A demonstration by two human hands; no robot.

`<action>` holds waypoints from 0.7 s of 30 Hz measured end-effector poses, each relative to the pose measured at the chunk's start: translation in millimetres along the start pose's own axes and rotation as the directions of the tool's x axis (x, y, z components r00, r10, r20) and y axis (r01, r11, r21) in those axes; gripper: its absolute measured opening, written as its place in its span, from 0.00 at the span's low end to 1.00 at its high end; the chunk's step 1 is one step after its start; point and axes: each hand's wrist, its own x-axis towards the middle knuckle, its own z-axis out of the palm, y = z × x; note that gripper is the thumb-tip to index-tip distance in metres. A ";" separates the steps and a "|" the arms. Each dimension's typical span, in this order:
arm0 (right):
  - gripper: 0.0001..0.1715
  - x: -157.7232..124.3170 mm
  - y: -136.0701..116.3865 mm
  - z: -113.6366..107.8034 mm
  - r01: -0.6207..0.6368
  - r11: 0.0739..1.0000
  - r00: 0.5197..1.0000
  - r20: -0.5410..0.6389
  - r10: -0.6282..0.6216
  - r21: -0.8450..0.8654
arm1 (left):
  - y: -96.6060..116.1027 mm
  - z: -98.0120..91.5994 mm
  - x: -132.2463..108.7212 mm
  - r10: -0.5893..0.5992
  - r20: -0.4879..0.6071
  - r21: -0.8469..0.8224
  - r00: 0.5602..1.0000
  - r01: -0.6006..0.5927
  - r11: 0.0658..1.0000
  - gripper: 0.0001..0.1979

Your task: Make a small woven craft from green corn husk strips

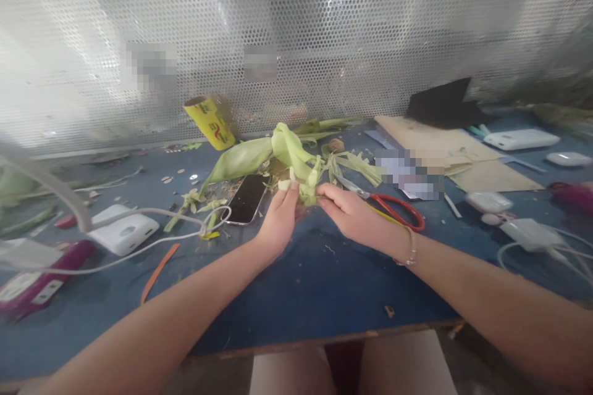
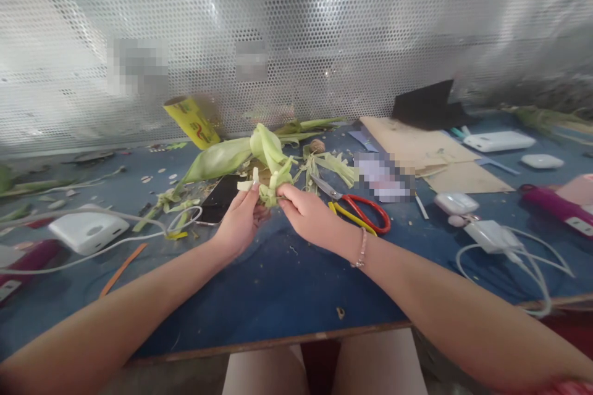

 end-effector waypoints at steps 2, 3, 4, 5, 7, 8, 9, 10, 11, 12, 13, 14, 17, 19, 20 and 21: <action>0.08 0.4 0.4 0.4 -0.005 0.999 1.000 0.002 0.005 0.050 | -0.9 -0.7 0.6 0.019 -0.025 0.018 0.999 -0.018 1.000 0.22; 0.08 0.4 0.7 0.7 -0.006 0.997 1.000 0.000 0.006 0.072 | -1.0 -1.1 0.7 0.032 -0.032 0.024 0.999 -0.031 0.999 0.22; 0.09 0.3 1.0 1.0 -0.011 0.996 1.000 0.001 0.010 0.090 | -0.9 -1.4 0.8 0.043 -0.034 0.029 0.998 -0.042 0.999 0.22; 0.09 0.2 1.3 1.3 -0.016 0.994 1.000 0.006 0.016 0.107 | -0.7 -1.7 0.8 0.051 -0.037 0.033 0.998 -0.049 0.998 0.22; 0.10 0.0 2.3 1.6 -0.027 0.990 1.000 0.014 0.025 0.140 | 0.1 -1.9 0.8 0.054 -0.036 0.038 0.998 -0.053 0.998 0.22; 0.11 0.0 3.1 1.5 -0.029 0.987 0.999 0.019 0.027 0.156 | 0.7 -1.8 0.8 0.052 -0.032 0.039 0.998 -0.051 0.998 0.22; 0.11 0.2 4.2 1.2 -0.027 0.985 0.999 0.021 0.024 0.168 | 1.3 -1.7 0.7 0.048 -0.024 0.041 0.999 -0.047 0.998 0.22; 0.11 0.6 5.7 0.7 -0.019 0.984 1.000 0.022 0.015 0.175 | 2.0 -1.5 0.6 0.043 -0.017 0.043 0.999 -0.042 0.998 0.22; 0.11 1.1 7.4 0.0 -0.005 0.985 1.000 0.023 0.001 0.174 | 2.8 -1.4 0.4 0.039 -0.011 0.047 0.999 -0.039 0.998 0.22; 0.11 1.7 9.2 -0.9 0.008 0.986 0.999 0.030 -0.013 0.165 | 3.6 -1.1 0.0 0.039 -0.007 0.058 0.999 -0.039 0.998 0.22; 0.11 2.5 11.0 -2.0 0.020 0.988 0.999 0.040 -0.027 0.152 | 4.4 -0.9 -0.4 0.043 -0.005 0.081 0.999 -0.042 0.996 0.22; 0.11 3.3 12.7 -3.2 0.029 0.990 0.998 0.044 -0.035 0.140 | 5.0 -0.6 -1.0 0.051 -0.007 0.113 0.999 -0.049 0.992 0.22; 0.07 5.9 15.6 -6.0 0.019 0.992 1.000 -0.027 -0.016 0.126 | 5.5 0.9 -3.5 0.061 -0.012 0.198 0.998 -0.057 0.979 0.22; 0.07 7.7 16.1 -6.4 0.004 0.988 0.994 -0.110 0.013 0.152 | 4.3 2.2 -5.2 0.015 0.007 0.176 1.000 -0.016 0.984 0.22; 0.07 8.4 16.0 -6.1 -0.003 0.985 0.991 -0.132 0.026 0.170 | 3.4 2.6 -5.9 -0.017 0.031 0.143 0.999 0.013 0.990 0.21; 0.08 9.1 15.7 -5.7 -0.010 0.982 0.989 -0.141 0.038 0.191 | 2.4 2.7 -6.3 -0.050 0.070 0.107 0.996 0.042 0.993 0.20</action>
